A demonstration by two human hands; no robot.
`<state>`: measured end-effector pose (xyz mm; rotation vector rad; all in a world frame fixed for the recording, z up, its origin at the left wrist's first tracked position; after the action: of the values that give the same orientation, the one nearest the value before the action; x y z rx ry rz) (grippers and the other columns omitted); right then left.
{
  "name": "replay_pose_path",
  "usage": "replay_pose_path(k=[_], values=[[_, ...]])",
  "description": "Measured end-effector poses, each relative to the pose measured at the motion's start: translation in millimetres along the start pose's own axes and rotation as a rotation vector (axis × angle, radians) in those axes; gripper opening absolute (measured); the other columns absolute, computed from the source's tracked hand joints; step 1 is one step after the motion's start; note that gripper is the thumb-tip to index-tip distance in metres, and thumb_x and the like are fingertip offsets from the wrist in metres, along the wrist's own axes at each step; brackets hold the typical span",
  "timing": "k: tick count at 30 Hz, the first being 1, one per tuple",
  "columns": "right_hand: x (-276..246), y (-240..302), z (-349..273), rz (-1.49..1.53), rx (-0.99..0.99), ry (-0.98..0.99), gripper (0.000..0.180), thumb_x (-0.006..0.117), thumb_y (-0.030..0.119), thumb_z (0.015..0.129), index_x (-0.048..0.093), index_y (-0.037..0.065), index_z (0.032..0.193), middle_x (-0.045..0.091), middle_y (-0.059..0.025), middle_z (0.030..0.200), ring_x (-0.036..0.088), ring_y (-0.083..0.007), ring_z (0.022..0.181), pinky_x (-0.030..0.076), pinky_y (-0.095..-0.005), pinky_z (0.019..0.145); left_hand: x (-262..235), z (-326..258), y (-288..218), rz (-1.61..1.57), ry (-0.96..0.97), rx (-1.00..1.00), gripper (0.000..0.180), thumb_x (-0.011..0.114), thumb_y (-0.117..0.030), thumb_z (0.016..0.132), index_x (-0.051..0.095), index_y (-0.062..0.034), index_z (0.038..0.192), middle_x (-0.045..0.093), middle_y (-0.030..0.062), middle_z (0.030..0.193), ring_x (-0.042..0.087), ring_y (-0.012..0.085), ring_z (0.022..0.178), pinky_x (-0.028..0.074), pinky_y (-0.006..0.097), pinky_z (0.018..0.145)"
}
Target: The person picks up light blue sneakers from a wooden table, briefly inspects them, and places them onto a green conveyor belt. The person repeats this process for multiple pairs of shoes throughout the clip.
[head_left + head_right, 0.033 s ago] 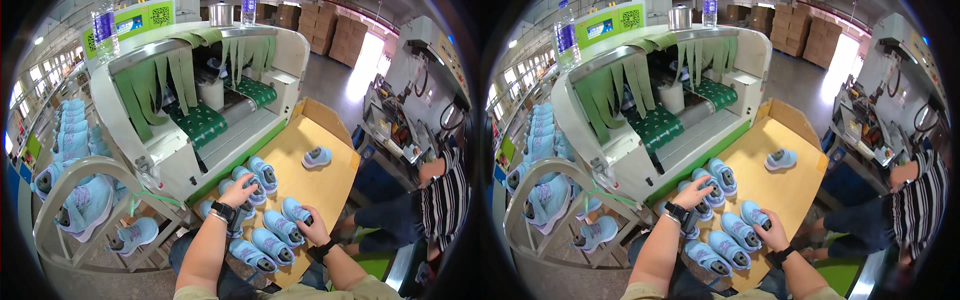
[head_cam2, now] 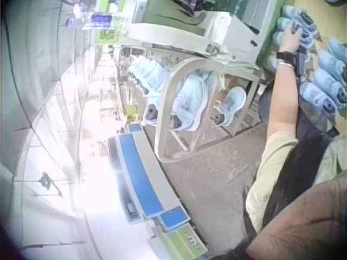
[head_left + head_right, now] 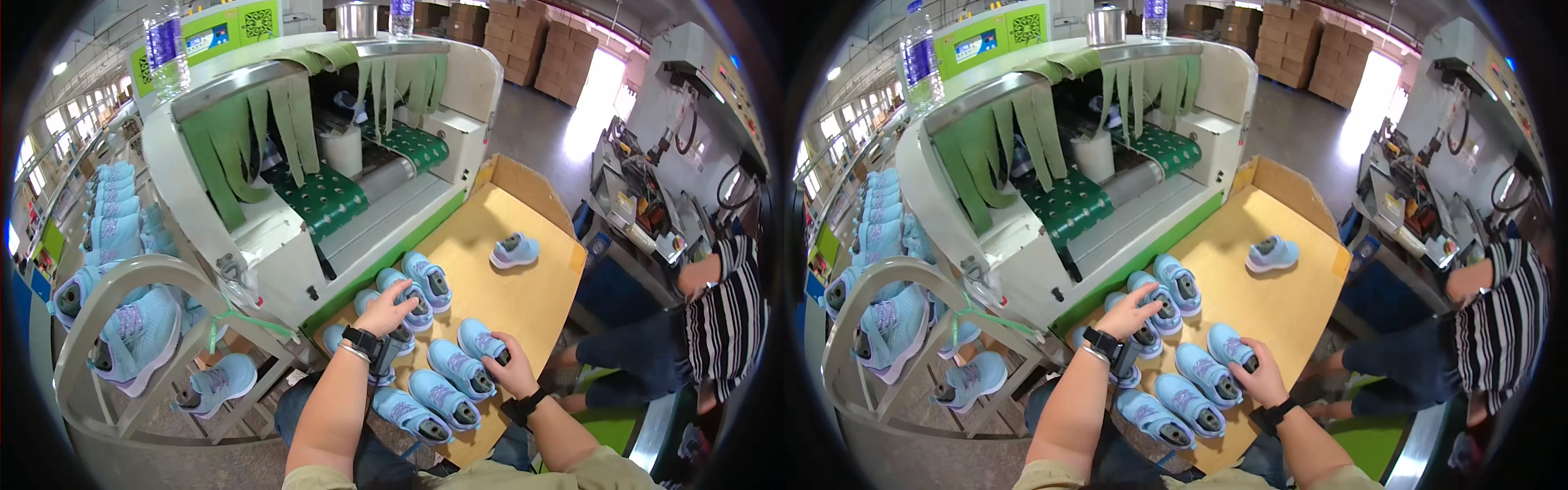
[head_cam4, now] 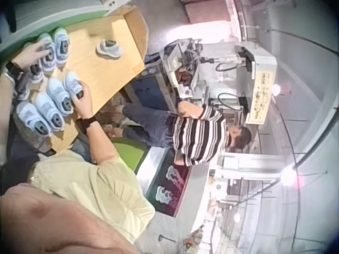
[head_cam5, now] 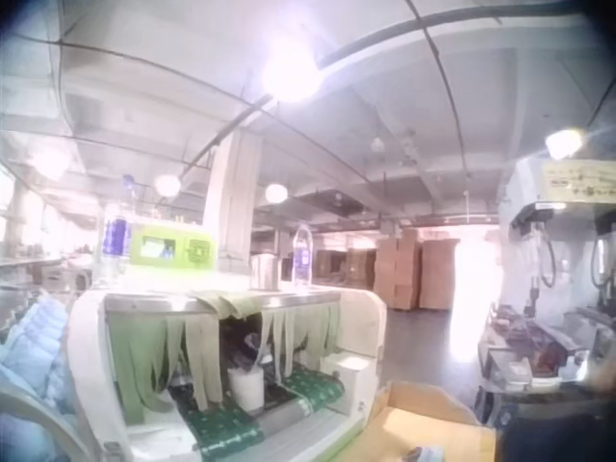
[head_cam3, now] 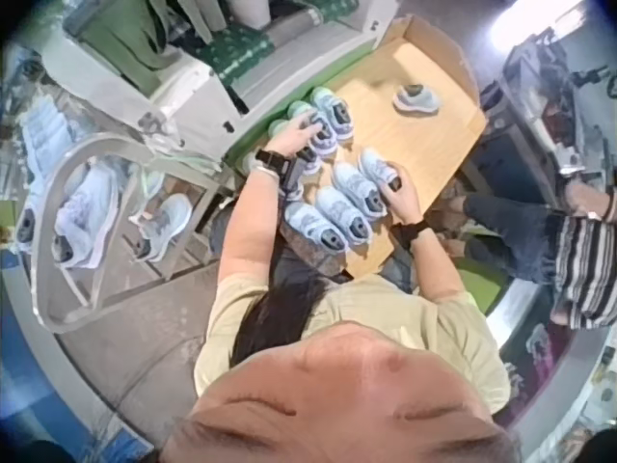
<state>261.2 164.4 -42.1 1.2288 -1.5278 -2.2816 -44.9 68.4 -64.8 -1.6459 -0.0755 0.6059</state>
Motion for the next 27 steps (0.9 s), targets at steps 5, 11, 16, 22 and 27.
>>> replay_pose_path(k=[5,11,16,22,27], values=[[-1,4,3,-0.017,-0.018,0.009,0.053,0.075,0.02,0.078,0.056,0.001,0.124,0.059,-0.019,0.12,0.057,-0.0327,0.114,0.044,-0.0384,0.099,-2,-1,4,-0.026,0.003,-0.01,0.06,0.063,-0.041,0.092,0.047,-0.0149,0.143,0.04,0.0159,0.152,0.039,0.0358,0.139,0.032,0.038,0.114],[-3,8,2,-0.026,-0.012,0.002,0.054,0.074,0.02,0.079,0.055,0.0,0.126,0.058,-0.0189,0.121,0.057,-0.0324,0.114,0.044,-0.0382,0.099,-3,-2,-3,-0.041,0.01,-0.019,0.059,0.063,-0.038,0.093,0.047,-0.0141,0.143,0.04,0.0161,0.152,0.04,0.0335,0.139,0.035,0.035,0.112],[-3,5,3,-0.03,-0.022,0.002,0.054,0.074,0.02,0.079,0.055,0.0,0.126,0.058,-0.019,0.121,0.057,-0.0324,0.114,0.044,-0.0381,0.099,-3,-1,-2,-0.033,0.011,-0.006,0.059,0.063,-0.037,0.093,0.047,-0.0128,0.143,0.04,0.0162,0.152,0.039,0.0335,0.14,0.033,0.036,0.113],[-2,4,3,-0.018,-0.008,0.006,0.054,0.074,0.019,0.079,0.055,0.0,0.126,0.058,-0.0185,0.121,0.056,-0.0314,0.115,0.044,-0.0376,0.1,-4,-3,-6,-0.053,0.01,-0.011,0.059,0.064,-0.037,0.092,0.047,-0.0124,0.143,0.041,0.017,0.151,0.038,0.0332,0.14,0.032,0.036,0.114],[-2,-1,4,-0.038,-0.008,0.039,0.056,0.074,0.018,0.079,0.053,0.001,0.128,0.057,-0.0169,0.124,0.055,-0.0293,0.117,0.042,-0.0365,0.102,-4,-3,-9,-0.029,0.009,-0.001,0.059,0.063,-0.034,0.094,0.045,-0.0086,0.144,0.045,0.0162,0.148,0.04,0.029,0.139,0.032,0.035,0.113]])
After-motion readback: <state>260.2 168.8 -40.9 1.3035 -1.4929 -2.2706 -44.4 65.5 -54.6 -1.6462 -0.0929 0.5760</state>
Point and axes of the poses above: each hand's wrist, its own z-axis towards the middle knuckle, its own x-axis out of the palm, y = z × x, the point moved 5 cm from there along z, towards the middle knuckle
